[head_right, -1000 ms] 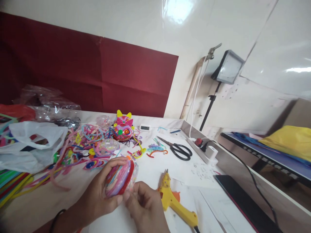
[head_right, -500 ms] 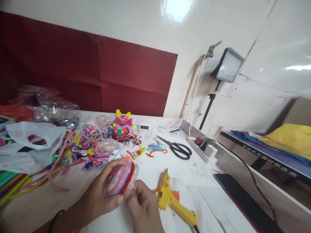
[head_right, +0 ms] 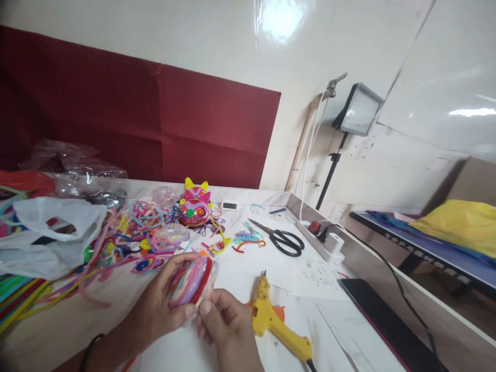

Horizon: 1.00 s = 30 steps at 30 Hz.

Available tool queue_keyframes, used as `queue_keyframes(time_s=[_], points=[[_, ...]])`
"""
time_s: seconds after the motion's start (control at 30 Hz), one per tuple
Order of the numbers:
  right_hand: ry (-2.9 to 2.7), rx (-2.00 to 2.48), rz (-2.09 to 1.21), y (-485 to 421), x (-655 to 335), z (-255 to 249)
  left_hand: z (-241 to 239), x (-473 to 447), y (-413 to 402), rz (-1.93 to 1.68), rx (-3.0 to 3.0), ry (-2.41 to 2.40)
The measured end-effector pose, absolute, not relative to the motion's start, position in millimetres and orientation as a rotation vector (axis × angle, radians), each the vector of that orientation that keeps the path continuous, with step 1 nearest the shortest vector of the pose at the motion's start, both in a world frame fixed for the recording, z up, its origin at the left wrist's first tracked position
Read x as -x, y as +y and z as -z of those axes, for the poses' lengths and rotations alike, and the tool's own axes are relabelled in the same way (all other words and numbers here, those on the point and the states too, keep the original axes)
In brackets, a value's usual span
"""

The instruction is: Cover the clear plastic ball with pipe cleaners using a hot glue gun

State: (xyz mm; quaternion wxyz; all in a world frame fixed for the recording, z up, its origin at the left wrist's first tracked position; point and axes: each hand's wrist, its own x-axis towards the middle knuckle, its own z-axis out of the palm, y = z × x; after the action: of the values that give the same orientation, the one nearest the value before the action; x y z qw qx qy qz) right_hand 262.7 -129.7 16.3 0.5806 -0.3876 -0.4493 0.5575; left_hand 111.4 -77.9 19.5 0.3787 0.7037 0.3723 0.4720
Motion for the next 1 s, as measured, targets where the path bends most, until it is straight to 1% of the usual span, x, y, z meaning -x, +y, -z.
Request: queue_keyframes(time_s=[0.23,0.5,0.63,0.77,0.87,1.0], points=[[-1.012,0.968,-1.269,-130,-261,-18,-18,-112,-78,-1.251,-1.865,0.936],[-1.029,0.990,-1.202,-129,-260,-20,-27,-118,-86,-1.311,-1.870,0.946],[-0.928,0.953,-1.242,-127,-260,-16,-23,-116,-81,-1.264,-1.732,0.886],[-0.743,0.827,-1.319,-119,-266,-8,-17,-114,-66,-1.367,-1.436,0.726],[-0.593,0.738,-1.359,-113,-271,-5,-14,-114,-57,-1.439,-1.296,0.766],[-0.482,0.659,-1.346,-109,-276,-3,-11,-115,-56,-1.432,-1.289,0.816]])
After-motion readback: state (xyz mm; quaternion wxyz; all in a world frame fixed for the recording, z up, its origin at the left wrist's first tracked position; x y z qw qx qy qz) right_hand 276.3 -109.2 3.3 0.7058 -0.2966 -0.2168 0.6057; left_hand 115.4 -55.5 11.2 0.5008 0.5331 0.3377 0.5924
